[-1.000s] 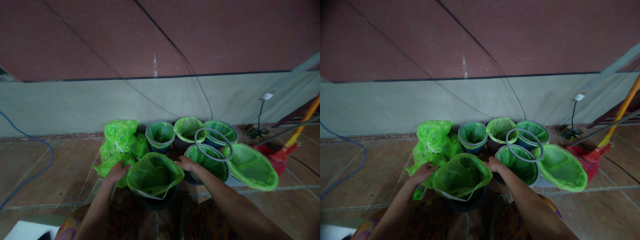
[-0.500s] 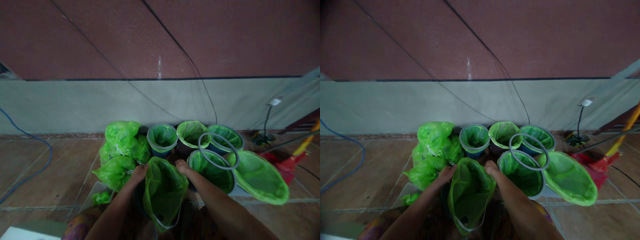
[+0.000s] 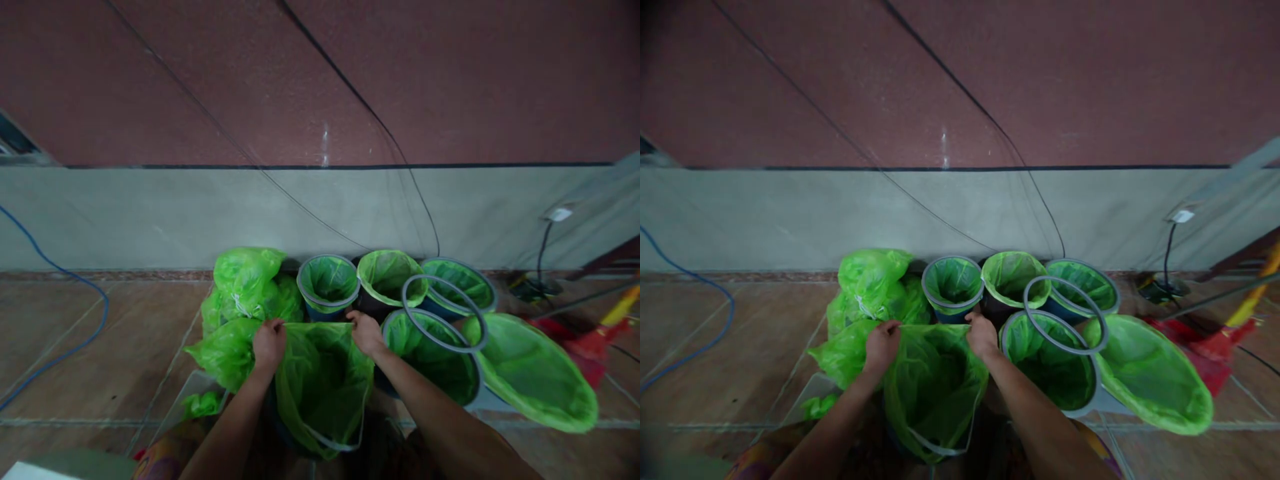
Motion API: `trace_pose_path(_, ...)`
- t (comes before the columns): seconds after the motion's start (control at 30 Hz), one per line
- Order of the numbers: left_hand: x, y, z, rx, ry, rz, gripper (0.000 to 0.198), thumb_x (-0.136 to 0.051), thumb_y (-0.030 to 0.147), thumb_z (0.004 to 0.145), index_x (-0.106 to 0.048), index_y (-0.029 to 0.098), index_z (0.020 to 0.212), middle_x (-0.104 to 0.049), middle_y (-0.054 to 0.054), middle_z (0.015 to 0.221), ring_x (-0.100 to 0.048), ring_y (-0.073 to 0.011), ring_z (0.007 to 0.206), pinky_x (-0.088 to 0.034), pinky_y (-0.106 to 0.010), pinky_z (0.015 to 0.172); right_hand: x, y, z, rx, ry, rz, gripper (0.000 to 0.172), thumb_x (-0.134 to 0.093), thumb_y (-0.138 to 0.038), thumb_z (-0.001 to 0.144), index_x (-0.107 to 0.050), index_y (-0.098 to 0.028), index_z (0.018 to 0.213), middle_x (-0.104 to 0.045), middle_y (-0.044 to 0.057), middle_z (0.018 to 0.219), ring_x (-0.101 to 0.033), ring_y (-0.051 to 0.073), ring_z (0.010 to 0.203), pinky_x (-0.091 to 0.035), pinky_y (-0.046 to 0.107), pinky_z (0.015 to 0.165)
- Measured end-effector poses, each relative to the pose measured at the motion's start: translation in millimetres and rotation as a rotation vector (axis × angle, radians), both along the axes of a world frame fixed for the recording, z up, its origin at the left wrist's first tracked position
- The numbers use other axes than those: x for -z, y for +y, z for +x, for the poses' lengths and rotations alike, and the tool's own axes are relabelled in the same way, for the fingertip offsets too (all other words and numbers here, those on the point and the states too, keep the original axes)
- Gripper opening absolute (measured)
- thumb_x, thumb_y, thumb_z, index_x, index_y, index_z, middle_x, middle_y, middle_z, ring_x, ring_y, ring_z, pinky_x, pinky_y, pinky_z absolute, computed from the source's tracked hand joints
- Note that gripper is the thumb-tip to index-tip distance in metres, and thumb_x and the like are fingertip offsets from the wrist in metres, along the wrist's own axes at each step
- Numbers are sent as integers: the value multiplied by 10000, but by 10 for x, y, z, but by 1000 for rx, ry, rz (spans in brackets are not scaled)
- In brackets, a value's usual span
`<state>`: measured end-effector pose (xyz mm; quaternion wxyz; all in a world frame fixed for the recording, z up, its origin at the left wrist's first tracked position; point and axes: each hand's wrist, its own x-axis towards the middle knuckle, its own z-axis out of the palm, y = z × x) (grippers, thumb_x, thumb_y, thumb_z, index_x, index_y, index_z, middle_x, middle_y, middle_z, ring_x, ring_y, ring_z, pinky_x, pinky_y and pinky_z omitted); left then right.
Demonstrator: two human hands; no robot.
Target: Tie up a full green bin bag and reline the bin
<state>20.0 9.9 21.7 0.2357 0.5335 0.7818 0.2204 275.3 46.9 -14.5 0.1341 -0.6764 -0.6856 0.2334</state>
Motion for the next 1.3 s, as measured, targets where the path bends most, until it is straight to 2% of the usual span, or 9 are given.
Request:
trace_pose_path(0.13, -61, -69, -132, -81, 189, 112, 319, -424, 189, 875, -675, 172, 1071, -666, -110, 1081, -638, -213, 903, -447, -303, 776, -134, -70, 0, -10, -91, -16, 424, -488, -38, 731, -677, -181, 1082, -696, 61, 1091, -643, 174, 982, -433, 241, 881)
trace_pose_path(0.33, -39, -166, -135, -68, 308, 120, 351, -382, 250, 921, -610, 175, 1178, -653, -105, 1117, -642, -211, 911, -456, -290, 745, -263, -142, 11, -76, -174, -165, 422, -529, -122, 762, -643, -194, 1162, -668, 89, 1129, -611, 219, 1057, -430, 285, 886)
trace_pose_path(0.53, -67, -204, -64, -9, 294, 163, 349, -374, 267, 930, -626, 188, 1158, -646, -98, 1143, -635, -207, 981, -473, -289, 831, -366, -173, -233, -238, -163, -51, 558, -613, -305, 783, -512, -214, 1324, -551, 108, 1306, -488, 280, 1198, -392, 377, 962)
trace_pose_path(0.7, -82, -262, -56, 48, 202, 181, 386, -460, 273, 896, -553, 151, 1250, -609, -126, 1231, -586, -220, 1120, -451, -316, 956, -339, -177, -485, -330, -124, -34, 375, -535, -278, 861, -590, -213, 1226, -595, 85, 1271, -530, 245, 1158, -378, 358, 971)
trace_pose_path(0.83, -220, -390, -93, 35, 154, 82, 590, -587, 323, 824, -442, 84, 1343, -553, -184, 1315, -498, -259, 1255, -401, -347, 1036, -327, -161, -550, -320, -156, -65, 266, -464, -240, 898, -682, -197, 1044, -689, 87, 1103, -611, 220, 1046, -409, 313, 909)
trace_pose_path(0.97, -272, -823, -61, -101, -33, -63, 746, -636, 448, 775, -388, 77, 1373, -517, -206, 1365, -483, -290, 1275, -420, -359, 1012, -365, -138, -542, -273, -167, -30, 288, -435, -232, 907, -696, -196, 1021, -713, 83, 1053, -628, 199, 1023, -421, 269, 878)
trace_pose_path(1.13, 58, -1815, 376, -217, -434, -260, 891, -660, 571, 711, -336, 101, 1395, -623, -181, 1246, -618, -268, 1110, -495, -315, 892, -404, -147, -517, -252, -198, -14, 297, -434, -236, 893, -699, -195, 1019, -713, 75, 1060, -630, 210, 1010, -439, 270, 846)
trace_pose_path(1.23, 199, -2202, 764, -217, -408, -452, 996, -703, 583, 657, -300, 81, 1417, -599, -210, 1276, -586, -290, 1166, -479, -321, 909, -423, -164, -496, -243, -203, -20, 303, -431, -217, 883, -699, -203, 1024, -710, 67, 1070, -626, 210, 1019, -441, 275, 853)
trace_pose_path(1.3, 208, -2251, 967, -158, -315, -560, 973, -703, 559, 669, -291, 106, 1425, -614, -207, 1255, -599, -296, 1149, -479, -329, 890, -440, -179, -482, -242, -195, -24, 302, -434, -209, 877, -700, -206, 1020, -709, 66, 1072, -627, 209, 1019, -438, 280, 863)
